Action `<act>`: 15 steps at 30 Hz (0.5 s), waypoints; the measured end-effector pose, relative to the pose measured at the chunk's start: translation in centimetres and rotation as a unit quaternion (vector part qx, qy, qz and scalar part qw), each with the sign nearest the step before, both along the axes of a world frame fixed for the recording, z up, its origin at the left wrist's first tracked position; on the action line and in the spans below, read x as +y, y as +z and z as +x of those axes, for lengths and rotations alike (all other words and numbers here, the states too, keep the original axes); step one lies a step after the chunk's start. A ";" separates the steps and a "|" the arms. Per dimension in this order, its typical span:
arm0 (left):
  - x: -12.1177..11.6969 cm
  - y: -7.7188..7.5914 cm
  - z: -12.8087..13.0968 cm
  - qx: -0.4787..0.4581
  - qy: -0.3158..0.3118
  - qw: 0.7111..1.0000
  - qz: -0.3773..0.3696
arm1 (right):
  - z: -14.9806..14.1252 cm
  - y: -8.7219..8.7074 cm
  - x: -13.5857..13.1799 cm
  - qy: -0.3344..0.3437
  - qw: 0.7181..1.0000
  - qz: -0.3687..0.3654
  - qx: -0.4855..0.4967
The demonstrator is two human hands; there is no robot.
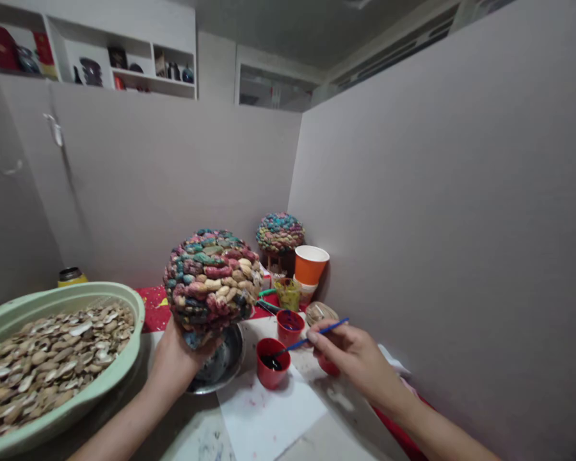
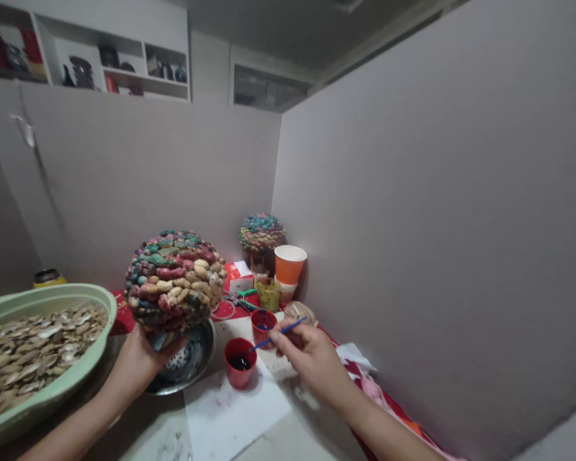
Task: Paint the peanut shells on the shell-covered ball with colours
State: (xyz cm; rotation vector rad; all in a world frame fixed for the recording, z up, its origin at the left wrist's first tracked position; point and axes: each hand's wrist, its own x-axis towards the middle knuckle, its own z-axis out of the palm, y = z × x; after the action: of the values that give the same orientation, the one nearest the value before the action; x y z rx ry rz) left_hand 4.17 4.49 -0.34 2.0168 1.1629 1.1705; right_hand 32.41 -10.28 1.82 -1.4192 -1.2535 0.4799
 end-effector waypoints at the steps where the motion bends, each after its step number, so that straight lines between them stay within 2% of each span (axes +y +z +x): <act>1: 0.0 0.3 0.0 0.012 0.000 1.000 0.001 | 0.1 0.0 -0.1 -0.005 1.000 -0.006 0.020; 8: 0.4 0.2 -0.2 0.044 -0.007 0.999 0.001 | 0.4 -0.2 -0.3 -0.037 0.987 -0.014 0.153; 15: 0.6 -0.3 -0.4 0.045 0.000 0.999 -0.008 | 0.3 -0.2 -0.6 -0.047 0.973 0.016 0.224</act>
State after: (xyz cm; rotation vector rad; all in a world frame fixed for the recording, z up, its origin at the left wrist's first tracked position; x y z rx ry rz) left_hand 3.77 5.06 -0.61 2.0762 1.2125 1.0765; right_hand 32.71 -10.87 1.65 -1.2473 -0.8229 0.6677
